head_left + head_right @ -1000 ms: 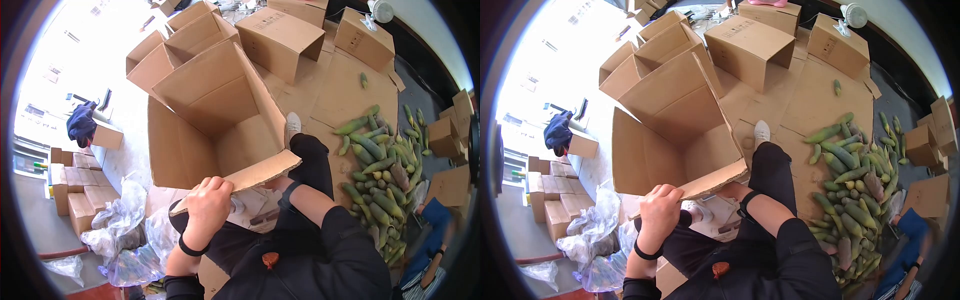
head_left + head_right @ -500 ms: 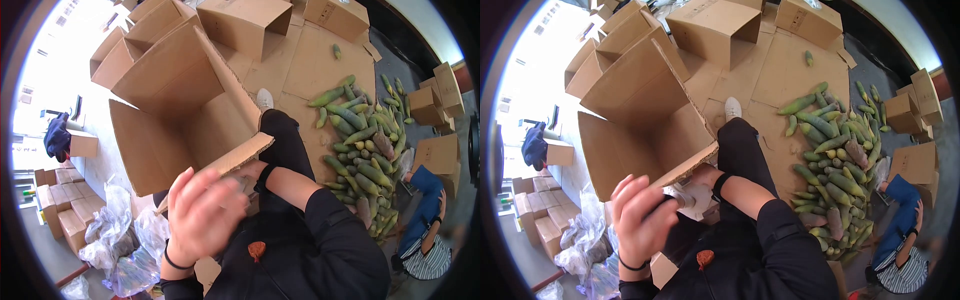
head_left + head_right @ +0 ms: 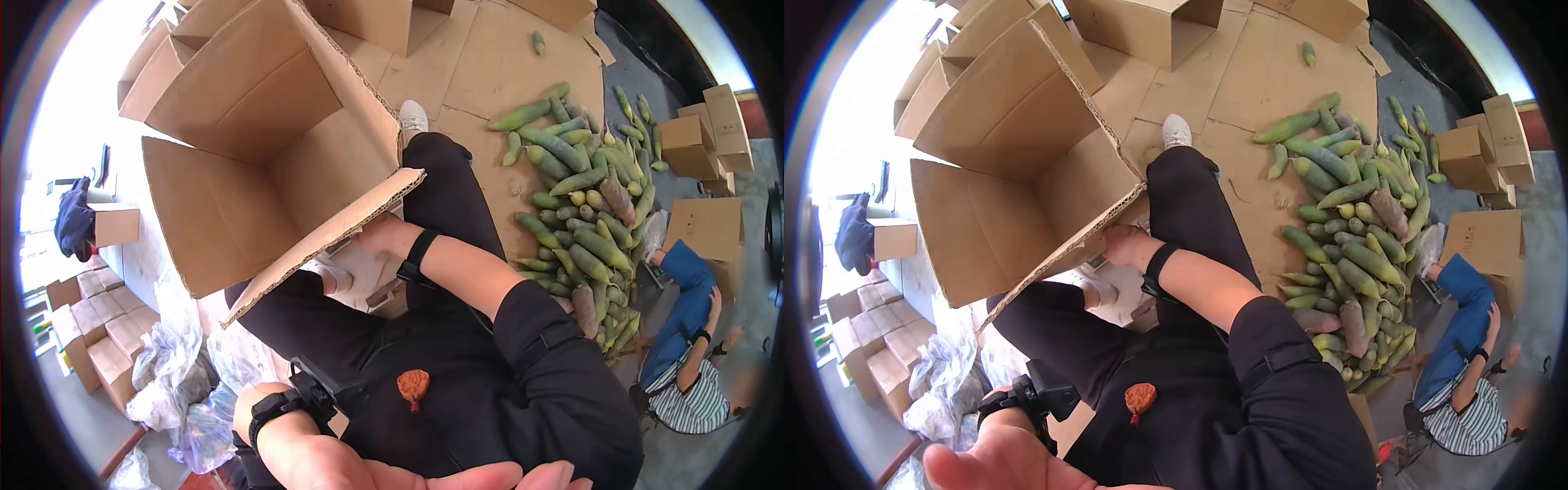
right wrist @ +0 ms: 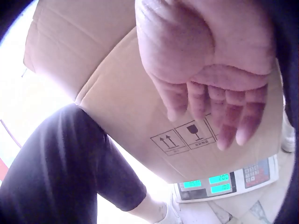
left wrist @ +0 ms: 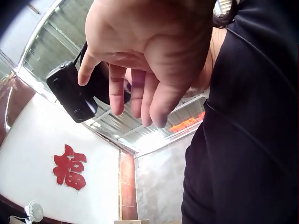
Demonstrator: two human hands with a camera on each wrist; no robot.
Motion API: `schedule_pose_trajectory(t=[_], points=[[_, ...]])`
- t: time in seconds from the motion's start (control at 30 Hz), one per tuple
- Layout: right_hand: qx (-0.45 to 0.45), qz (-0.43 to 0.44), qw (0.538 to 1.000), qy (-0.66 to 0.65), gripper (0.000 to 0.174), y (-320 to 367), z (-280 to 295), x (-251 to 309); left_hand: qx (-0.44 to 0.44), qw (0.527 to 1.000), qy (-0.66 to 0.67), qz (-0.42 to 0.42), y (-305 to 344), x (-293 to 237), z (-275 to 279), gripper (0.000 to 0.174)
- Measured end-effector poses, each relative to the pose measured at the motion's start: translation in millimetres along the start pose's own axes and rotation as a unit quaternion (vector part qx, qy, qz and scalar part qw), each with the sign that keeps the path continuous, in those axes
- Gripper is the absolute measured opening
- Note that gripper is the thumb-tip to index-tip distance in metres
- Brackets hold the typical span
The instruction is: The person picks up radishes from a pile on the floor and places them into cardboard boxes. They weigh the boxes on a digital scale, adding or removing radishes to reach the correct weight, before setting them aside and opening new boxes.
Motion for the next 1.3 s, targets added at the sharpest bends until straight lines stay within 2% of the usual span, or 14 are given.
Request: schedule_pose_trajectory(t=[0.03,0.07,0.13,0.2,0.23,0.3,0.33,0.4,0.57,0.63,0.73,0.87,1.03,1.3], points=[[-0.001,-0.002,1.000,0.000,0.036,4.4,9.6,4.6,0.120,0.951,-0.161,-0.234,10.0,-0.9,-6.7,0.042],[0.030,-0.007,0.999,0.011,0.037,10.1,15.6,9.4,0.122,0.951,-0.159,-0.235,6.6,8.5,-2.6,0.042],[0.059,-0.014,0.998,0.018,0.039,10.7,13.7,10.1,0.078,0.950,-0.200,-0.225,-6.2,25.9,6.4,0.033],[0.020,0.082,0.996,-0.026,0.044,6.6,9.4,13.4,0.034,0.946,-0.238,-0.218,-29.2,38.6,11.3,0.024],[0.017,0.075,0.997,-0.026,0.044,13.2,18.5,17.8,0.012,0.942,-0.254,-0.217,-40.3,44.7,12.0,0.020],[0.095,0.066,0.992,-0.057,0.042,38.7,45.1,38.9,-0.034,0.934,-0.281,-0.219,-54.2,59.8,13.8,0.013],[0.089,0.056,0.993,-0.058,0.042,46.5,51.2,36.3,-0.052,0.937,-0.289,-0.191,-55.2,78.4,15.9,0.020],[0.067,0.185,0.965,-0.175,0.037,66.3,62.2,43.7,-0.077,0.938,-0.311,-0.128,-48.7,119.3,21.0,0.030],[-0.008,0.213,0.912,-0.351,0.031,141.1,140.9,38.7,-0.104,0.944,-0.314,0.013,-23.5,178.8,22.3,0.045],[-0.105,0.194,0.908,-0.357,0.024,167.5,176.1,27.2,-0.119,0.950,-0.282,0.063,-18.3,192.2,21.4,0.047],[-0.223,0.114,0.896,-0.367,0.019,195.6,204.0,8.0,-0.102,0.928,-0.355,0.055,-18.9,197.2,17.3,0.046],[-0.290,0.146,0.885,-0.334,0.018,204.0,195.7,6.8,-0.109,0.906,-0.406,0.045,-22.7,202.6,16.8,0.044],[-0.269,0.177,0.895,-0.309,0.015,199.5,173.8,9.5,-0.116,0.899,-0.419,0.049,-25.0,201.5,15.6,0.042],[-0.390,0.028,0.895,-0.213,0.014,225.1,190.2,-56.4,-0.124,0.895,-0.425,0.050,-19.8,202.6,12.6,0.036]])
Point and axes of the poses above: each hand's wrist, its own y-axis away from the middle knuckle, its own z-axis out of the back of the hand, x = y × z, the point moved 5 cm from there along -y, towards the middle knuckle, and after that the axes turned 6 degrees about x, right-handed, at the moved point
